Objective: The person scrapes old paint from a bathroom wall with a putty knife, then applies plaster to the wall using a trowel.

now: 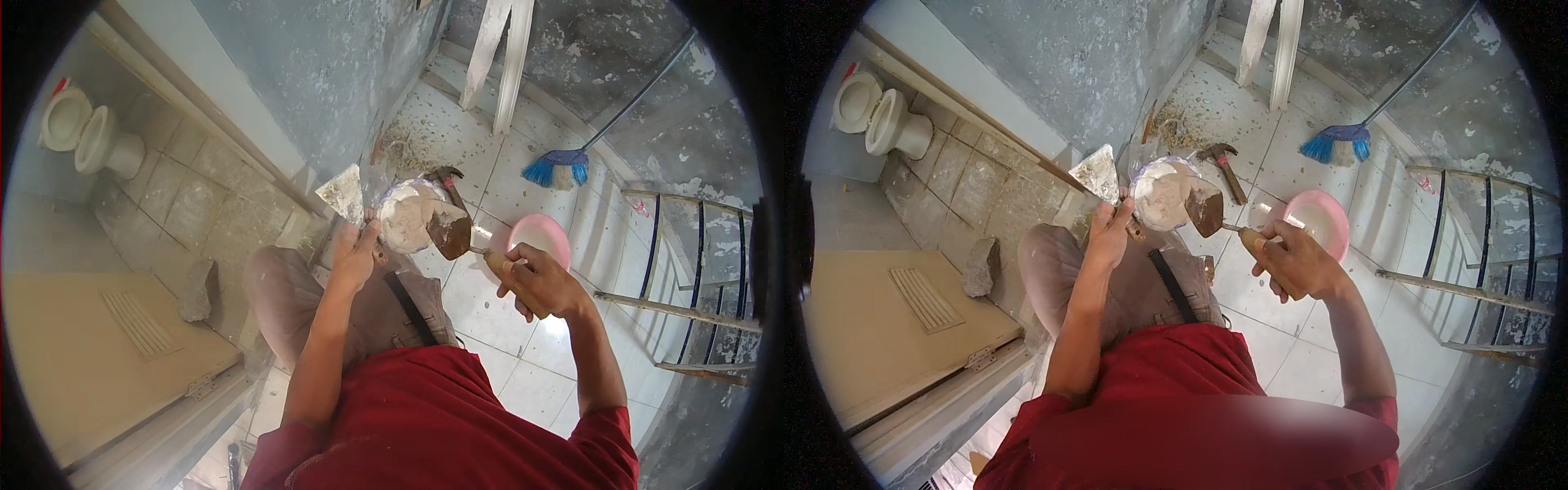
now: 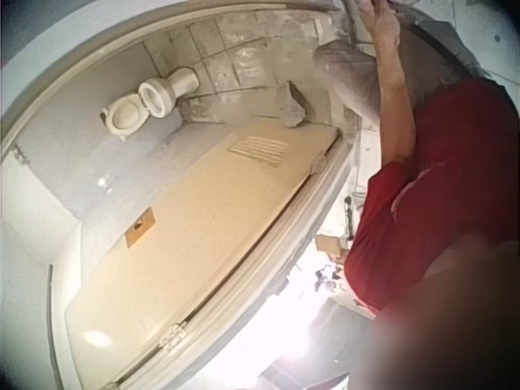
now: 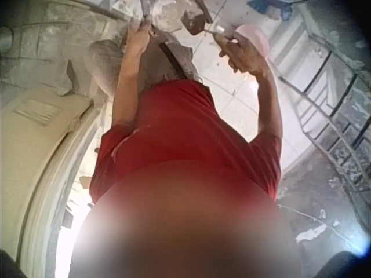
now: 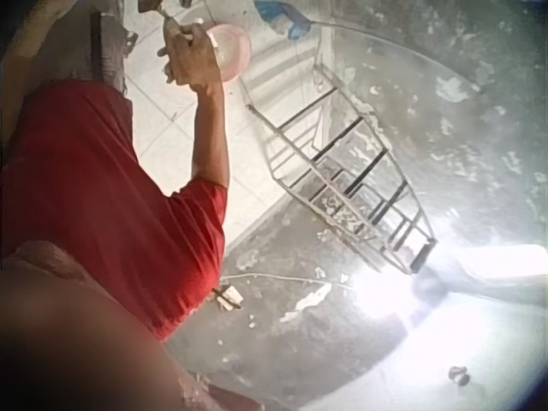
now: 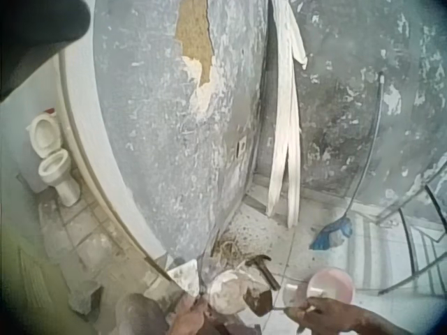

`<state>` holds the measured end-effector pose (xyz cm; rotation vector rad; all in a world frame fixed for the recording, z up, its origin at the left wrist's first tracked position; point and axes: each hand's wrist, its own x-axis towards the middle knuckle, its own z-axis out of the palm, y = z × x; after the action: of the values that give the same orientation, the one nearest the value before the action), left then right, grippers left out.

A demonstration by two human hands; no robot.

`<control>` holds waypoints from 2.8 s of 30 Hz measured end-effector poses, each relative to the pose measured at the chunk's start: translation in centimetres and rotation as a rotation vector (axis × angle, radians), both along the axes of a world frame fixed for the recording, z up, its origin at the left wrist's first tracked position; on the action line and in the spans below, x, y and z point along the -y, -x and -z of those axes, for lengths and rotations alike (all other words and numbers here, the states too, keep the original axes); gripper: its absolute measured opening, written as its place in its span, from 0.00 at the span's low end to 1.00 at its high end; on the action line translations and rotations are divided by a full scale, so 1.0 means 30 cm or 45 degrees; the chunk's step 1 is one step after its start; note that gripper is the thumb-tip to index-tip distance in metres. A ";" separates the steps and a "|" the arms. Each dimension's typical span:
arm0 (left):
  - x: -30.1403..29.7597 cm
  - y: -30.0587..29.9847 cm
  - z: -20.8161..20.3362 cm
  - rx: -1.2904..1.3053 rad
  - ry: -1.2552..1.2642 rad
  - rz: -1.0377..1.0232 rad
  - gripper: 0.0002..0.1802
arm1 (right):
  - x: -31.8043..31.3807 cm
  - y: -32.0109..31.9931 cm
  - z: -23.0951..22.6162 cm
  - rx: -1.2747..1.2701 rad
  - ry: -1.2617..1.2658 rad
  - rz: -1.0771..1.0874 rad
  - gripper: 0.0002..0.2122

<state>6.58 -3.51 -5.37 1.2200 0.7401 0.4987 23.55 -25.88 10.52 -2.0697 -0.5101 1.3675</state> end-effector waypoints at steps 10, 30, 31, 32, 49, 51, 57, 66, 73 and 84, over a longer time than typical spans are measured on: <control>-0.021 -0.005 0.061 -0.033 0.017 0.169 0.13 | 0.035 -0.054 0.139 -0.441 -0.045 0.140 0.13; -0.067 -0.065 0.195 0.088 0.413 0.150 0.13 | 0.131 -0.047 0.310 -0.845 -0.259 0.468 0.11; -0.065 -0.068 0.200 0.082 0.415 0.165 0.13 | 0.132 -0.036 0.320 -0.851 -0.273 0.501 0.11; -0.066 -0.069 0.204 0.066 0.462 0.139 0.14 | 0.135 -0.028 0.338 -0.852 -0.276 0.519 0.11; -0.012 -0.122 0.254 0.032 0.480 0.211 0.14 | 0.238 0.076 0.577 -1.024 -0.522 0.668 0.13; -0.017 -0.119 0.254 0.016 0.452 0.188 0.15 | 0.237 0.080 0.613 -1.144 -0.600 0.700 0.14; -0.017 -0.108 0.261 -0.051 0.342 0.174 0.16 | 0.181 0.103 0.666 -1.309 -0.734 0.705 0.14; -0.009 -0.138 0.178 -0.069 0.341 0.153 0.15 | 0.153 0.110 0.681 -1.156 -0.801 0.627 0.11; -0.027 -0.158 0.167 -0.112 0.345 0.133 0.14 | 0.161 0.107 0.723 -1.173 -0.883 0.613 0.13; -0.076 -0.124 0.034 0.002 0.651 -0.011 0.12 | 0.060 0.077 0.667 -1.179 -1.244 0.507 0.19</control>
<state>10.30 -1.24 -6.38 0.7390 0.8111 0.2904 21.25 -27.67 -9.47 -0.6024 -0.2348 1.2740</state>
